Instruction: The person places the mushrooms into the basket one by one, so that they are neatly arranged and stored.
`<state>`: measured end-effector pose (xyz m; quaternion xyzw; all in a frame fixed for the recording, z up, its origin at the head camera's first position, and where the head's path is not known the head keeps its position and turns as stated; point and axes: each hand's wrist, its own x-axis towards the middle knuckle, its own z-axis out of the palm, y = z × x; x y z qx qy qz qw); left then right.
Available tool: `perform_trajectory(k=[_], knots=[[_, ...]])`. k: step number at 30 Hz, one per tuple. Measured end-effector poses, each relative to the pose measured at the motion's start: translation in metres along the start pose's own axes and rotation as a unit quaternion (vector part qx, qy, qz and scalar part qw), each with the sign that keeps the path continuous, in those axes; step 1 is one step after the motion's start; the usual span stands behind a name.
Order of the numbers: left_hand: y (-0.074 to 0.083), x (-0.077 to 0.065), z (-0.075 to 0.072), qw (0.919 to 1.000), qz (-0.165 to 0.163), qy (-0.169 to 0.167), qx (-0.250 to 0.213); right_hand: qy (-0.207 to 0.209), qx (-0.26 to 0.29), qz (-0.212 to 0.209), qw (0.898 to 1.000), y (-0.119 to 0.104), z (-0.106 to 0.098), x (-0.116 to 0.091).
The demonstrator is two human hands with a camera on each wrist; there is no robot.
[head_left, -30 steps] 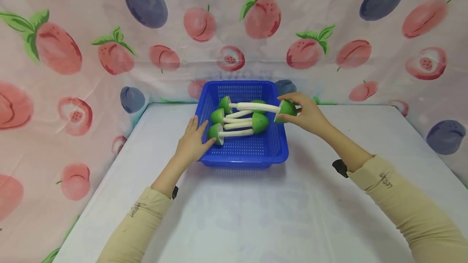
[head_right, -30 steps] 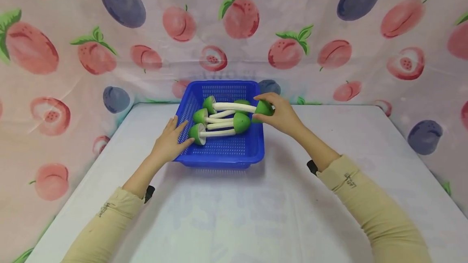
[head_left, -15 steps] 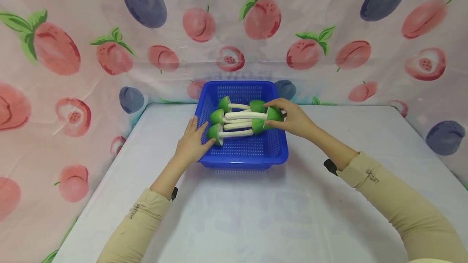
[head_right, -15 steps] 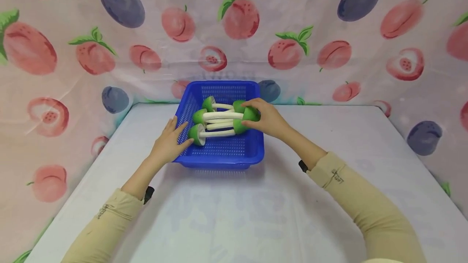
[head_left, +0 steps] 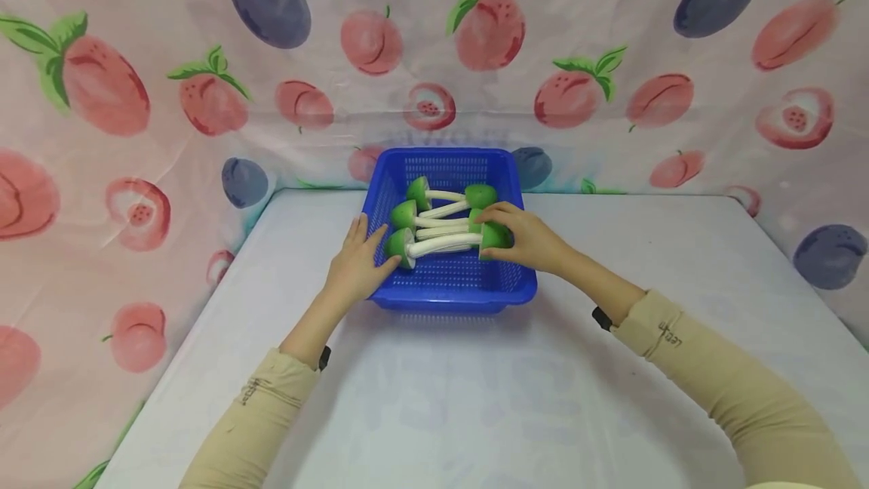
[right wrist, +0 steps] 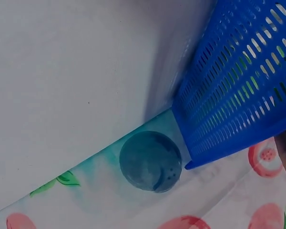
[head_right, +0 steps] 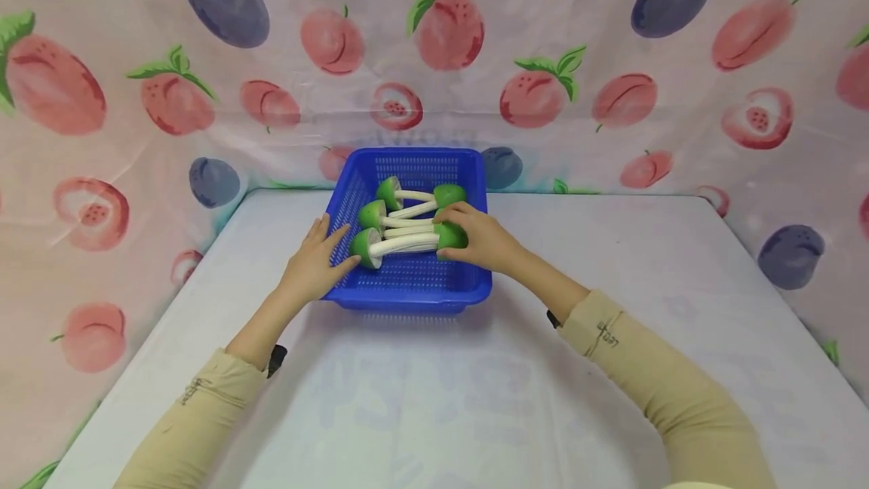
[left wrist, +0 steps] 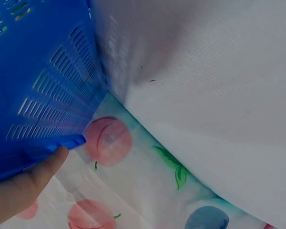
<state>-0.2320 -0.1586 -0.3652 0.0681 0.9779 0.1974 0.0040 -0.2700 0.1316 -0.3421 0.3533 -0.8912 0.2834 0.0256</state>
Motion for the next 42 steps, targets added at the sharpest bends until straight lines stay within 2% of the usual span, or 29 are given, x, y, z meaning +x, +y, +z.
perform_trajectory(k=[8,13,18,26,32,36,42], knots=[[0.000,-0.001,0.002,1.0000,-0.001,-0.002,-0.006,-0.030,-0.019,0.023,0.999,-0.001,0.007,0.000],[0.000,-0.002,-0.002,1.0000,-0.003,0.003,-0.002,-0.043,-0.025,0.034,0.998,-0.002,0.009,0.006],[0.000,-0.003,-0.005,1.0000,0.000,0.003,0.002,-0.049,-0.050,0.037,0.997,-0.002,0.015,0.012],[-0.002,-0.003,-0.002,0.9999,0.009,0.012,-0.007,-0.059,-0.086,0.031,0.994,0.001,0.027,0.011],[0.005,0.000,-0.002,0.9998,0.009,0.014,-0.011,-0.066,-0.133,0.034,0.988,0.004,0.025,0.010],[0.005,0.003,-0.001,1.0000,0.005,0.002,-0.008,-0.067,-0.145,0.040,0.986,0.004,0.025,0.009],[0.002,-0.001,-0.002,0.9999,-0.009,-0.008,-0.002,-0.087,-0.148,0.041,0.984,0.001,0.028,0.011]])
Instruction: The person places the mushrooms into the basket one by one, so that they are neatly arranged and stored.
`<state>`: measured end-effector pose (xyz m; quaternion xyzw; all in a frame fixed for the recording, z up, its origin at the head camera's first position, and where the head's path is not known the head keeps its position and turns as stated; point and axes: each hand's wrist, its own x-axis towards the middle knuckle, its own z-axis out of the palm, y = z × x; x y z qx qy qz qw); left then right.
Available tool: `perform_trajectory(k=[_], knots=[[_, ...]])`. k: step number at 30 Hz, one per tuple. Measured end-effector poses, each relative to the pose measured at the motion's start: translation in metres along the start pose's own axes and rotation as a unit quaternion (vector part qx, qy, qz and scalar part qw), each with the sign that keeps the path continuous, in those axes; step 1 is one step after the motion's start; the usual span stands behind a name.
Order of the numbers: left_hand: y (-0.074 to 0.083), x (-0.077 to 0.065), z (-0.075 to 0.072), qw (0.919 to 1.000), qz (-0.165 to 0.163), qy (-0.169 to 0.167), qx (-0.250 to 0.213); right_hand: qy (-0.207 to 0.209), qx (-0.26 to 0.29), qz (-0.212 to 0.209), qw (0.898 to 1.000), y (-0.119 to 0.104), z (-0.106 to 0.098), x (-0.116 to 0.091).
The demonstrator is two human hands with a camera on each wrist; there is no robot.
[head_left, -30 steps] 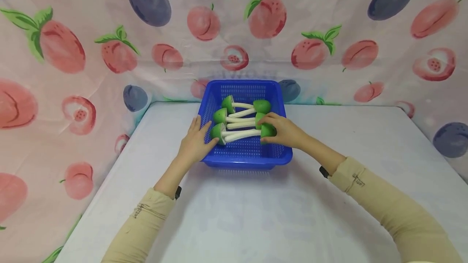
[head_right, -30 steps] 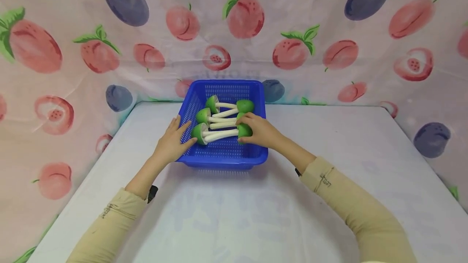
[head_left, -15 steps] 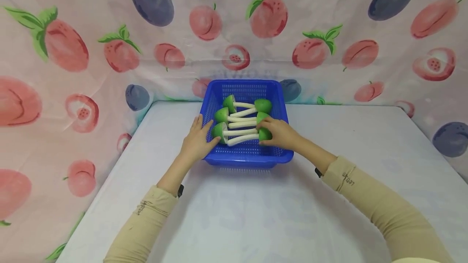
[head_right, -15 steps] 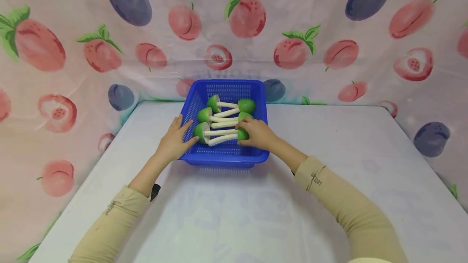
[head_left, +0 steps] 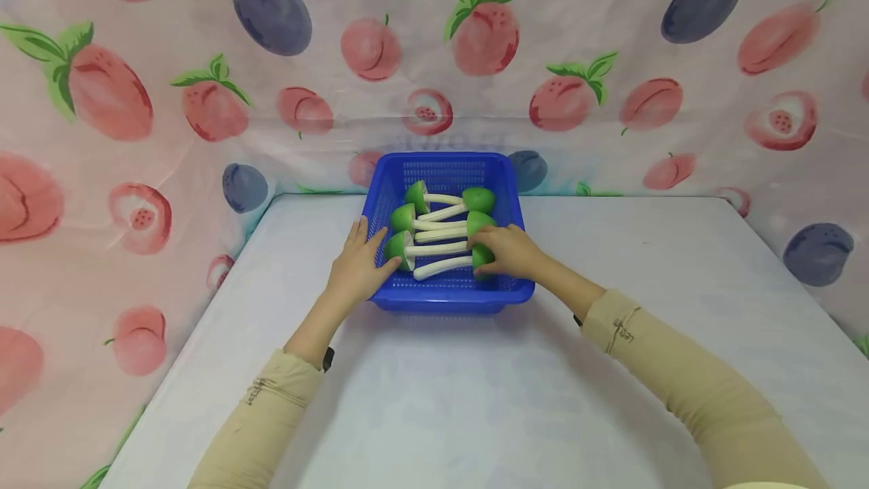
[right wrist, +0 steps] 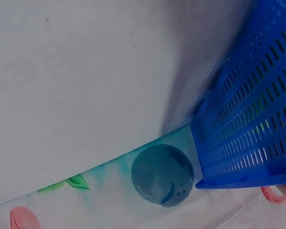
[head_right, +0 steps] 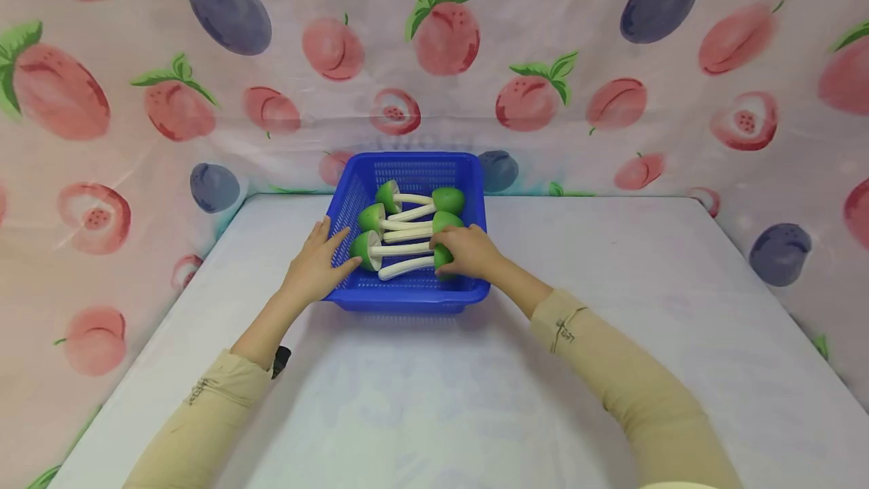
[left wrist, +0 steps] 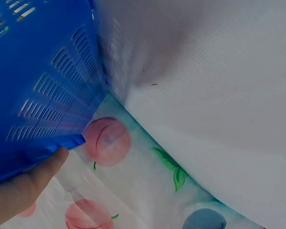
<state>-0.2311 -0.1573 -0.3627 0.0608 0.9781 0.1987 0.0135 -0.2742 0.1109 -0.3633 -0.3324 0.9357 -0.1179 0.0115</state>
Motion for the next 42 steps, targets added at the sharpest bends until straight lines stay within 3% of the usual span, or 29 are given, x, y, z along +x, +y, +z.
perform_trajectory(k=[34,42], knots=[[-0.0012,-0.0034,0.0029,0.9999,-0.003,0.012,-0.007,0.005,0.035,0.006,0.999,0.0006,0.0037,0.0024],[0.0016,-0.0029,0.0006,0.9998,-0.002,0.017,-0.008,0.038,0.064,0.010,0.997,0.0019,0.0027,-0.0005]])
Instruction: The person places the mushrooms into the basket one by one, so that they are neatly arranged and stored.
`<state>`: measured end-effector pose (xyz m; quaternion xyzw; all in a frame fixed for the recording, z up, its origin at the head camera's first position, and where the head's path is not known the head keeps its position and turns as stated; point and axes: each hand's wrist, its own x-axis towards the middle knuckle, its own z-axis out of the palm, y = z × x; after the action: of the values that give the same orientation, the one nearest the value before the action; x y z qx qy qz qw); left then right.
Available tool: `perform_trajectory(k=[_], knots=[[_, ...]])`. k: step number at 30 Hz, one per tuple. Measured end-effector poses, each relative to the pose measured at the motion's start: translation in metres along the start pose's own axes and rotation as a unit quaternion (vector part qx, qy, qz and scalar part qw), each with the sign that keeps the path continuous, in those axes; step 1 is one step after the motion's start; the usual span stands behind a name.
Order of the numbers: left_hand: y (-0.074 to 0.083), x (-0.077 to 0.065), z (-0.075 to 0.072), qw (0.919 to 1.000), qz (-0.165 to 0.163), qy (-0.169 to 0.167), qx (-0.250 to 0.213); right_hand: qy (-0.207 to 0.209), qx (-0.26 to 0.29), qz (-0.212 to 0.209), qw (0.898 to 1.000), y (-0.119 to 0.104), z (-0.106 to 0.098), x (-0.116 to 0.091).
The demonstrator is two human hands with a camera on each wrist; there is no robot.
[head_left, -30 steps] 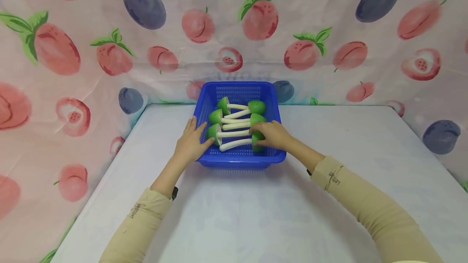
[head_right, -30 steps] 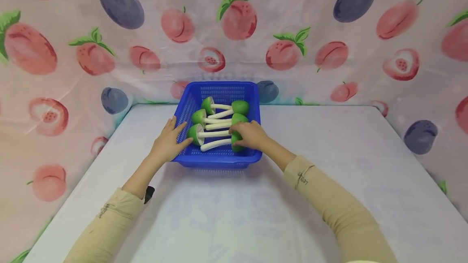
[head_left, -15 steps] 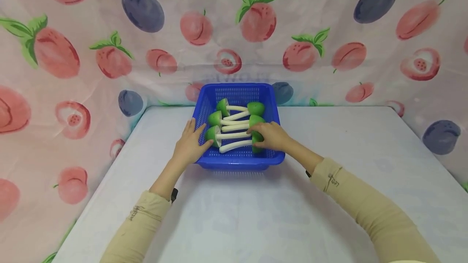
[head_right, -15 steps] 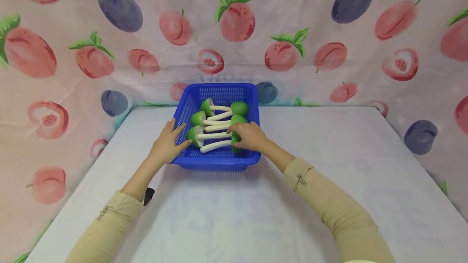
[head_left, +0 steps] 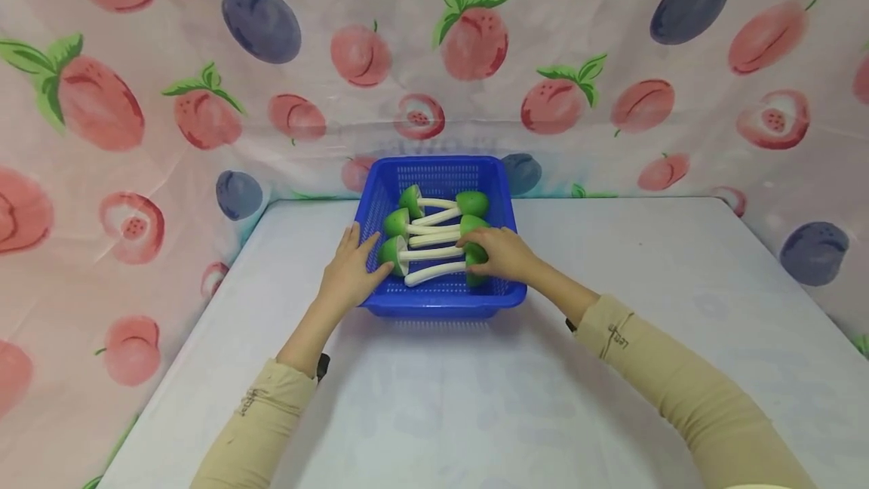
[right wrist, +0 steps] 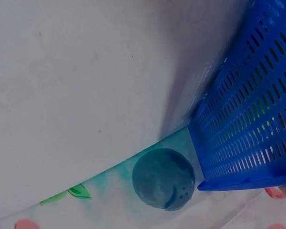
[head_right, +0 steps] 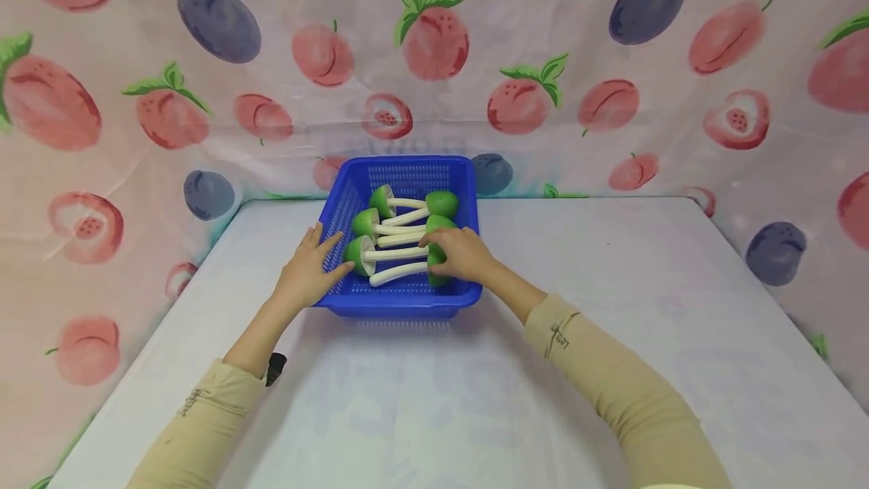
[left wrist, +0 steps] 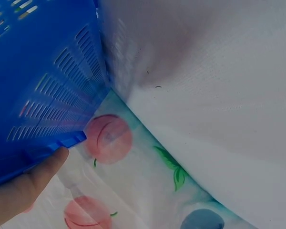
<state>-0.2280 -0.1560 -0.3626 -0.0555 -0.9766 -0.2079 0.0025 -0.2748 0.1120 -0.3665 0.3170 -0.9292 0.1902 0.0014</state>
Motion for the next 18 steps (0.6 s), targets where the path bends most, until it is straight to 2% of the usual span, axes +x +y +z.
perform_trajectory(k=[4,7,9,13,18], knots=[[-0.001,0.001,-0.001,1.0000,-0.004,-0.001,-0.004,0.048,0.079,-0.001,0.996,0.003,0.001,-0.003],[-0.001,0.002,-0.003,1.0000,0.002,0.004,-0.005,0.092,0.150,-0.007,0.984,0.006,0.000,-0.003],[-0.002,0.002,-0.005,0.9999,0.005,0.013,-0.002,0.116,0.177,-0.020,0.977,0.007,-0.003,-0.003],[-0.005,-0.002,-0.010,0.9993,0.001,0.035,0.009,0.130,0.185,-0.031,0.974,0.009,-0.013,-0.007],[-0.006,-0.007,-0.017,0.9976,0.023,0.062,-0.021,0.142,0.173,-0.007,0.975,0.010,-0.027,-0.028]])
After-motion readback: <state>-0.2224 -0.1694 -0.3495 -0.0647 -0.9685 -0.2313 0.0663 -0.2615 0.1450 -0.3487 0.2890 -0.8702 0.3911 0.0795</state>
